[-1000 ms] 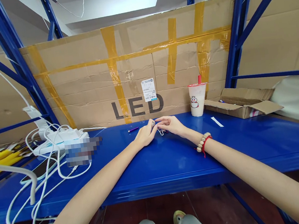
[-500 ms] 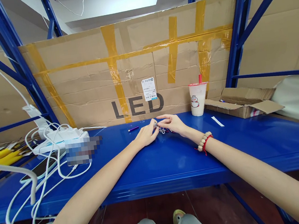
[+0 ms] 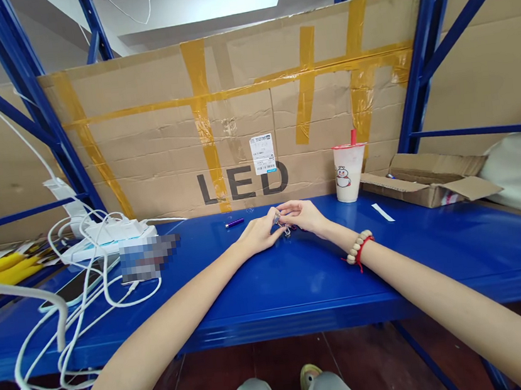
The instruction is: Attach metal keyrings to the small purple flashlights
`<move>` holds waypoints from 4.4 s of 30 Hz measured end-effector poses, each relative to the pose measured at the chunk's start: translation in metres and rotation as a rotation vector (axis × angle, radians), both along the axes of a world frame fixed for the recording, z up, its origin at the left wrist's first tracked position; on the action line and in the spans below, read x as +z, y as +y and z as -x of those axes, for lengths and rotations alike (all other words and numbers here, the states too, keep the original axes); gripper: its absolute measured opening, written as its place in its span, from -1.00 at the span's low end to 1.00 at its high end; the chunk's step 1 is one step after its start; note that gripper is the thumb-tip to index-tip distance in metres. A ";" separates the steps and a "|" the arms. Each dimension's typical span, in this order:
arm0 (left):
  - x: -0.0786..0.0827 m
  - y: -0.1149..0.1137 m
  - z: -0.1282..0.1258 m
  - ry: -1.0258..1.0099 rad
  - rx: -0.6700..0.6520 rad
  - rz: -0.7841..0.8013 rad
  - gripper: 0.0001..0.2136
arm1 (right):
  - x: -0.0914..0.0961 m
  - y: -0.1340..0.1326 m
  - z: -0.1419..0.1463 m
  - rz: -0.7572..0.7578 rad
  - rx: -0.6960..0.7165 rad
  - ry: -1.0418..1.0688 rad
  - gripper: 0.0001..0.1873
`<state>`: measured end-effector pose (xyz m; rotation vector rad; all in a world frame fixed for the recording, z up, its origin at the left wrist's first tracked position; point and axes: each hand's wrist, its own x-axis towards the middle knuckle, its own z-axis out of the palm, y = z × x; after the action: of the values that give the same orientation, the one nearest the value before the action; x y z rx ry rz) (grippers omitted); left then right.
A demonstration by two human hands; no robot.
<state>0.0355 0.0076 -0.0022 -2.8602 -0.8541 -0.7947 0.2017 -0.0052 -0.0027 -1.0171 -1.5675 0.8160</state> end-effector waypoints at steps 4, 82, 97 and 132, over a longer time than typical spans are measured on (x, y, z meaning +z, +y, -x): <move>0.000 0.000 0.000 0.027 0.000 0.013 -0.82 | 0.000 0.000 0.001 0.028 0.046 0.054 -0.63; -0.005 0.009 0.000 -0.248 0.108 0.158 -0.80 | -0.002 -0.002 0.003 0.042 -0.026 -0.211 -0.85; -0.007 0.012 0.000 -0.256 0.078 0.175 -0.75 | -0.001 -0.003 0.001 0.059 -0.035 -0.148 -0.78; -0.005 0.007 0.000 -0.095 0.043 0.097 -0.84 | -0.002 0.000 -0.003 -0.066 -0.079 -0.275 -0.73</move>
<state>0.0359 0.0150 -0.0075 -2.8964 -0.9878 -0.9147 0.2046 -0.0051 -0.0051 -1.1723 -1.7613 0.5842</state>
